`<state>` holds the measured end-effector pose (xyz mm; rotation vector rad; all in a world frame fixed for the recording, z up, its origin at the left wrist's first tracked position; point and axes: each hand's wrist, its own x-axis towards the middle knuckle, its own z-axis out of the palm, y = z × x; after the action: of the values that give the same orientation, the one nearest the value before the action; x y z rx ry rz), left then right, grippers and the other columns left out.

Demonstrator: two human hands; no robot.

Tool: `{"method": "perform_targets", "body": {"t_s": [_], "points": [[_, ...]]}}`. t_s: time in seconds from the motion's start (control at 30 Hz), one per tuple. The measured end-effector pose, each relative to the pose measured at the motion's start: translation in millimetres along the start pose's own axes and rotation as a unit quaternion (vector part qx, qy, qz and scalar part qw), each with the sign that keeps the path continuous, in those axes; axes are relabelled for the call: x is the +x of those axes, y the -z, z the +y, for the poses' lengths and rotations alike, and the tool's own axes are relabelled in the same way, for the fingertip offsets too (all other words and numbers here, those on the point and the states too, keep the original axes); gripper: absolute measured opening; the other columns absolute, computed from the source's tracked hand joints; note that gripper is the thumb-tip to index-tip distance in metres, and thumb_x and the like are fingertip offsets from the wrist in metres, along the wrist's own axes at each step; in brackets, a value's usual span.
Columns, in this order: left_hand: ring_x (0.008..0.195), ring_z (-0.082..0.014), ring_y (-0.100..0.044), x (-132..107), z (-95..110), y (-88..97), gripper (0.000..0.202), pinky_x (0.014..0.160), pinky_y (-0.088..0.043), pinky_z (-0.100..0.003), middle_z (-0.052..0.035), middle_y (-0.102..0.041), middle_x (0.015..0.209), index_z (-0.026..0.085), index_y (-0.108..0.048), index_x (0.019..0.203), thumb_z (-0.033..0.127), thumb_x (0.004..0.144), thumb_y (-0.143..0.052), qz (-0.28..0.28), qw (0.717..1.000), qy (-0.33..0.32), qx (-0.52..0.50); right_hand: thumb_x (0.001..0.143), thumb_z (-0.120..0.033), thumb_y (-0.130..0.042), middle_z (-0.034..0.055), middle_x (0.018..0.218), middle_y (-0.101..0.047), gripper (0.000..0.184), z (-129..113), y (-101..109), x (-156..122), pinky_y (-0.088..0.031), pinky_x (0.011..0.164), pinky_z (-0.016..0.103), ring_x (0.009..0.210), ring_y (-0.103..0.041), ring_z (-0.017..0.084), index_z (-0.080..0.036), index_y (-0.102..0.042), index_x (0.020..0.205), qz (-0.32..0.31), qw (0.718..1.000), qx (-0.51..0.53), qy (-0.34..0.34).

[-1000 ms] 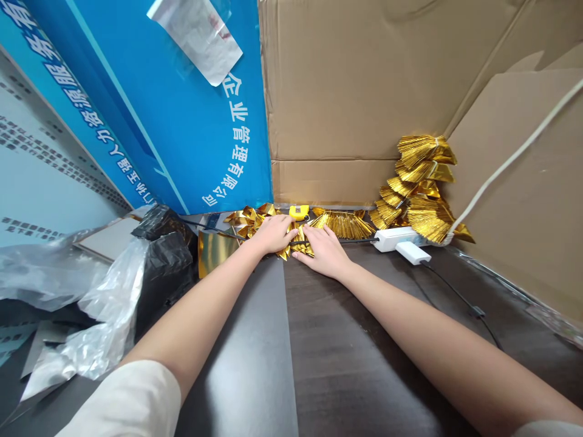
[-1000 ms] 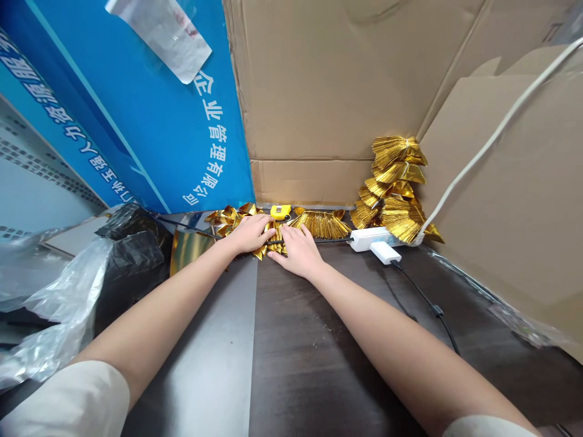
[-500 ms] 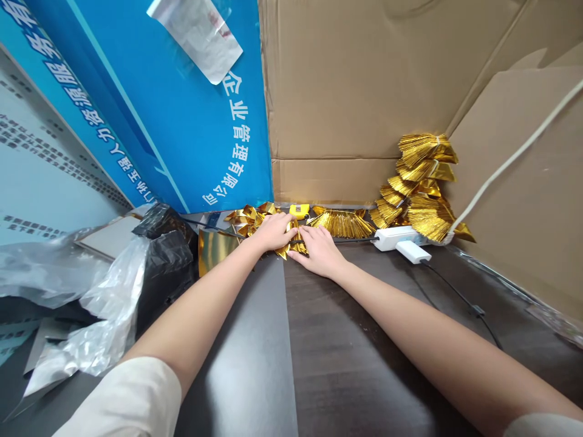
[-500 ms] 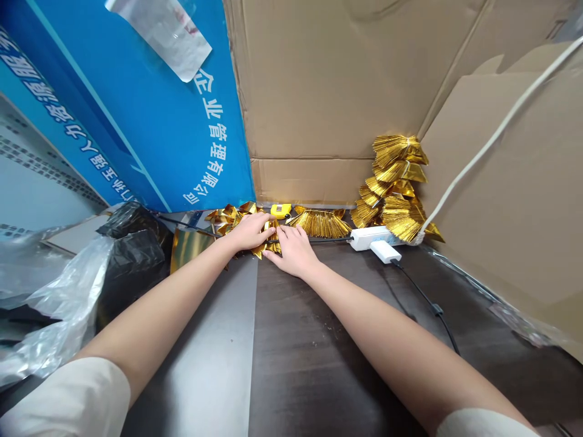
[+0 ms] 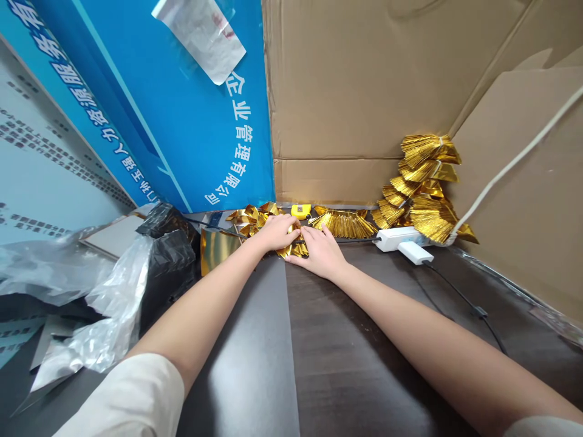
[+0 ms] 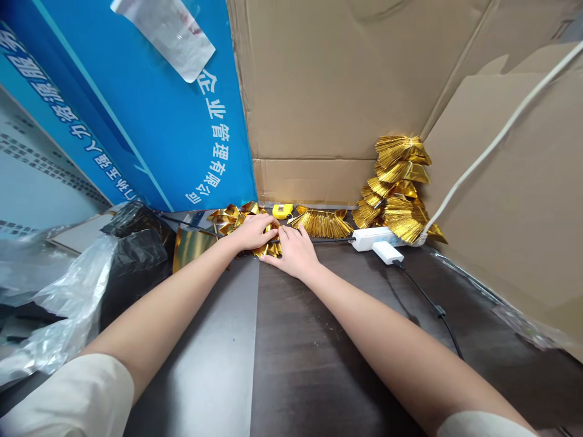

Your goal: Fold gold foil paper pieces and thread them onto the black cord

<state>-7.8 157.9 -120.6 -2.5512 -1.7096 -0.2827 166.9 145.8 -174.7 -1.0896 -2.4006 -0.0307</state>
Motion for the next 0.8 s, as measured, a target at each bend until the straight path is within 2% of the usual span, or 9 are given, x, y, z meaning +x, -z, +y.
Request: {"method": "perform_targets", "body": {"t_s": [0.27,0.37,0.47,0.57,0.63,0.7,0.8], "points": [[0.119,-0.0269,-0.060,-1,2,1.5,0.030,0.104,-0.042,-0.045,-0.0080,-0.069,0.120,0.021,-0.065,0.109,0.037,0.101,-0.041,0.005,1.000,-0.007,-0.008,0.091,-0.069,-0.059,0.0209,0.143,-0.057,0.084,-3,2,-2,-0.021,0.127,0.055,0.136,-0.052,0.033,-0.004,-0.054,0.143,0.011,1.000,0.008,-0.003],[0.125,-0.0273,-0.057,-2,-1,6.4,0.034,0.106,-0.041,-0.046,-0.0082,-0.066,0.129,0.022,-0.063,0.120,0.038,0.102,-0.040,0.011,1.000,-0.007,-0.006,0.093,-0.067,-0.057,0.0189,0.149,-0.053,0.082,-1,5,-5,-0.018,0.128,0.054,0.140,-0.048,0.031,-0.005,-0.051,0.147,0.013,1.000,0.008,0.005],[0.134,-0.0272,-0.052,-2,-8,12.9,0.039,0.111,-0.036,-0.047,-0.0068,-0.062,0.139,0.025,-0.059,0.133,0.036,0.103,-0.036,0.024,1.000,-0.003,-0.002,0.093,-0.070,-0.053,0.0199,0.153,-0.048,0.089,4,7,-9,-0.016,0.129,0.056,0.144,-0.043,0.032,-0.002,-0.047,0.150,0.013,1.000,0.003,0.001],[0.133,-0.0280,-0.053,-2,-15,16.8,0.039,0.112,-0.035,-0.048,-0.0068,-0.063,0.138,0.025,-0.063,0.130,0.038,0.102,-0.039,0.014,1.000,-0.001,0.003,0.091,-0.074,-0.052,0.0207,0.154,-0.047,0.095,9,9,-12,-0.014,0.129,0.059,0.146,-0.041,0.034,-0.001,-0.046,0.151,0.004,1.000,-0.006,0.001],[0.133,-0.0284,-0.054,-3,-18,17.0,0.041,0.113,-0.035,-0.049,-0.0067,-0.063,0.139,0.026,-0.061,0.134,0.041,0.102,-0.041,-0.002,1.000,-0.003,0.005,0.090,-0.074,-0.054,0.0202,0.154,-0.046,0.095,12,10,-14,-0.012,0.129,0.059,0.146,-0.041,0.035,-0.002,-0.046,0.152,-0.004,1.000,-0.014,0.007],[0.133,-0.0287,-0.054,-4,-19,15.8,0.044,0.114,-0.035,-0.050,-0.0066,-0.063,0.140,0.026,-0.059,0.139,0.041,0.102,-0.041,-0.014,1.000,-0.002,0.007,0.091,-0.072,-0.053,0.0201,0.155,-0.046,0.093,11,11,-15,-0.010,0.129,0.058,0.147,-0.040,0.035,-0.002,-0.046,0.152,-0.012,1.000,-0.023,0.011],[0.133,-0.0300,-0.054,-4,-15,13.7,0.044,0.114,-0.035,-0.051,-0.0066,-0.065,0.138,0.026,-0.062,0.137,0.039,0.101,-0.041,-0.024,1.000,0.001,0.012,0.094,-0.069,-0.050,0.0213,0.155,-0.045,0.091,7,11,-15,-0.010,0.129,0.058,0.147,-0.039,0.036,0.001,-0.044,0.153,-0.022,0.999,-0.036,0.004]]}}
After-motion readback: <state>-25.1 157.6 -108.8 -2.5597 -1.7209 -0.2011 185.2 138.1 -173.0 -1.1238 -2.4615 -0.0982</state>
